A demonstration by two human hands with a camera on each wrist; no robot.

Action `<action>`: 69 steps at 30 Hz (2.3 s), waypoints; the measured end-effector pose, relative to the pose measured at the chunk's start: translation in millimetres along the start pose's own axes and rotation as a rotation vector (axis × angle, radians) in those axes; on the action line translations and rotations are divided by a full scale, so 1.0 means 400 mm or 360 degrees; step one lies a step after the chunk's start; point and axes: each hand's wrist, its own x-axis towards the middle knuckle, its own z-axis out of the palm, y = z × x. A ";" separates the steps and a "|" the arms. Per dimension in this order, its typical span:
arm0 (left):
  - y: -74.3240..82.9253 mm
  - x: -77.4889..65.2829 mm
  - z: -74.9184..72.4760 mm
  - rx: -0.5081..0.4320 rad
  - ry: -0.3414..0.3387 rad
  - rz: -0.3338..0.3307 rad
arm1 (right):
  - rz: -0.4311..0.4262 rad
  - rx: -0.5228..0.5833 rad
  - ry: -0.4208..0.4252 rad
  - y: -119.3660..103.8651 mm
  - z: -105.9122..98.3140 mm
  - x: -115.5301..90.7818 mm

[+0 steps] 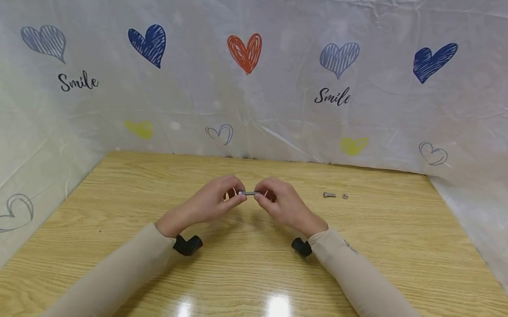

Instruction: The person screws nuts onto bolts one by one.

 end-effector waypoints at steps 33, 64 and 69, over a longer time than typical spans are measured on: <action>-0.122 0.119 0.020 0.0305 -0.0094 -0.0150 | 0.0426 -0.0128 -0.0281 0.121 -0.003 0.105; -0.175 0.153 0.043 0.0178 -0.0303 -0.0352 | 0.0540 -0.0265 -0.0595 0.162 0.014 0.160; -0.178 0.154 0.047 0.0184 -0.0340 -0.0352 | 0.0553 -0.0310 -0.0651 0.161 0.017 0.164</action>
